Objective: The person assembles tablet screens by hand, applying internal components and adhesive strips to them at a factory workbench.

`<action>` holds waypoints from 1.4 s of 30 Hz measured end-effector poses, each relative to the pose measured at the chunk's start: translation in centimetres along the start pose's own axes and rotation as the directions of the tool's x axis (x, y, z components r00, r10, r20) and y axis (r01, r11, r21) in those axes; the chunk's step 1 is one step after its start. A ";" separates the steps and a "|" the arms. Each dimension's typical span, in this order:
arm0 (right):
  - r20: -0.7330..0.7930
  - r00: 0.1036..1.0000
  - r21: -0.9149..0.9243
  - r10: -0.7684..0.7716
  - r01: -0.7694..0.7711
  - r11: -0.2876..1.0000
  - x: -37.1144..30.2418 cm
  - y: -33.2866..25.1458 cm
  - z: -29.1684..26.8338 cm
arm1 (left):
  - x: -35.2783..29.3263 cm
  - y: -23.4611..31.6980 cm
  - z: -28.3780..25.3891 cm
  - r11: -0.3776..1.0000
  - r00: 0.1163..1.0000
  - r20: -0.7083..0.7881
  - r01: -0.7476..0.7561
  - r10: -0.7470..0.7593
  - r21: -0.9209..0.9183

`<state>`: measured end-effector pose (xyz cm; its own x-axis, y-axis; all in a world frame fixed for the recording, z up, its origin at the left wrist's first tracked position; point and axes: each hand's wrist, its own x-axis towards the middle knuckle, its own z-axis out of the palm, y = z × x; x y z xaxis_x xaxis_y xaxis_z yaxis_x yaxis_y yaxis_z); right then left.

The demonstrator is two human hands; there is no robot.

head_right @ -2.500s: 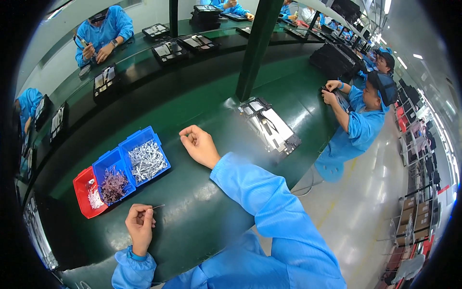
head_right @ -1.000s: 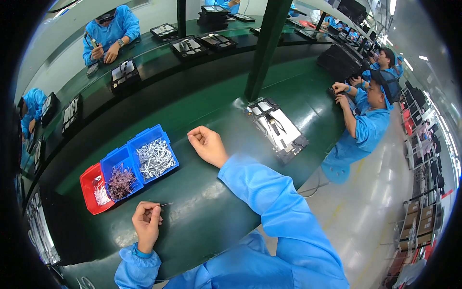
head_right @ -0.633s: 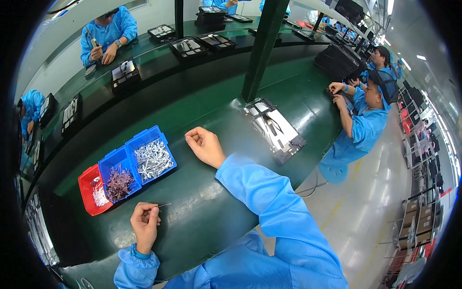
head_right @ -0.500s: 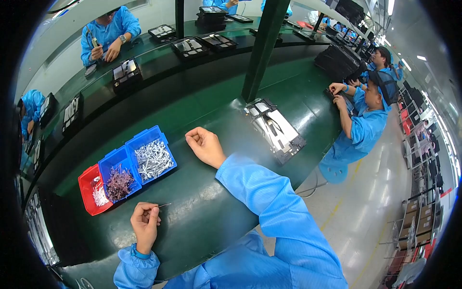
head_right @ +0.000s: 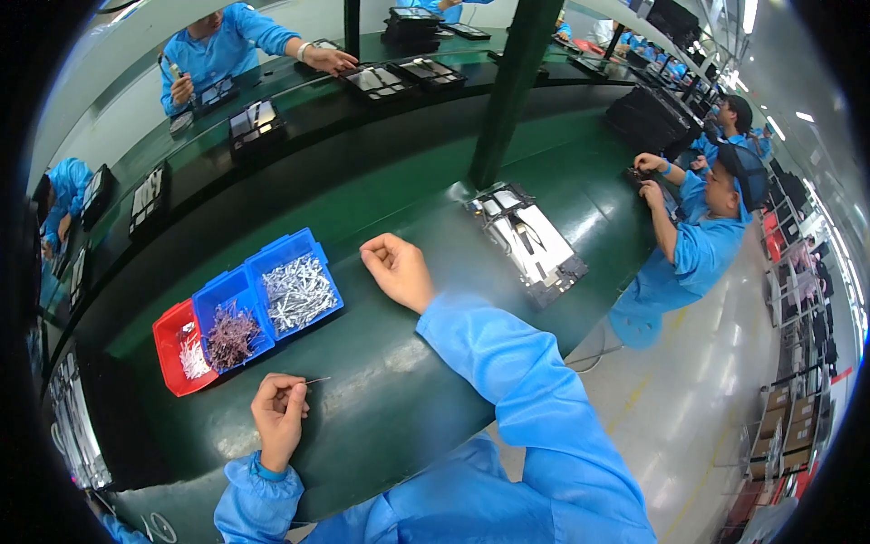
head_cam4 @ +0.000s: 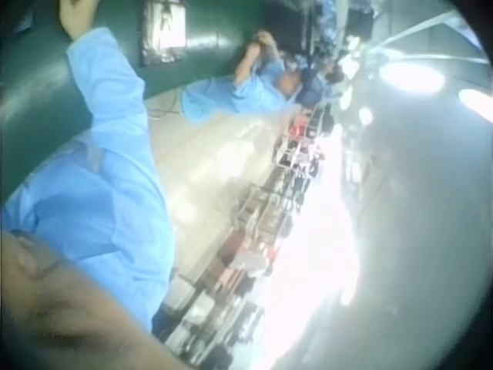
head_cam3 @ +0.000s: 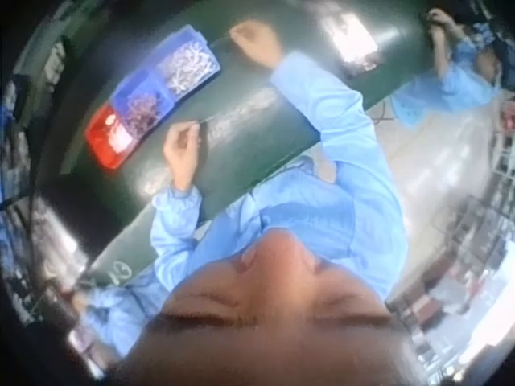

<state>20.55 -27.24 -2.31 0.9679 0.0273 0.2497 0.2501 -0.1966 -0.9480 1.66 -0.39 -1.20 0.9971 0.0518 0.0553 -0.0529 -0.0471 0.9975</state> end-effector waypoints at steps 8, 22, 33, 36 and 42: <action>-0.019 0.997 -0.174 0.071 -0.073 0.982 0.2 1.3 -1.0 | 0.2 -0.1 0.5 1.000 1.000 0.016 0.002 -0.002 -0.010; 0.017 0.992 0.070 0.123 -0.124 0.990 -0.1 -0.1 -0.4 | 0.1 -0.1 0.2 0.998 0.998 0.047 -0.042 0.040 0.036; 0.007 0.991 -0.044 0.134 -0.133 0.990 0.1 0.8 -0.7 | 0.2 -0.1 0.4 1.000 1.000 0.013 -0.018 0.018 -0.006; 0.002 0.995 -0.110 0.103 -0.103 0.989 0.2 1.2 -0.6 | 0.1 0.1 0.3 1.000 1.000 0.010 -0.021 0.021 0.002; -0.014 0.997 -0.145 0.075 -0.076 0.986 0.2 1.3 -0.5 | 0.0 0.1 0.3 1.000 1.000 0.010 -0.015 0.015 0.000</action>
<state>21.07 -27.93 -3.38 0.9836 -0.0008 0.1806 0.1696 -0.3384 -0.9256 1.69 -0.70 -1.11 0.9968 0.0407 0.0694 -0.0674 -0.0477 0.9966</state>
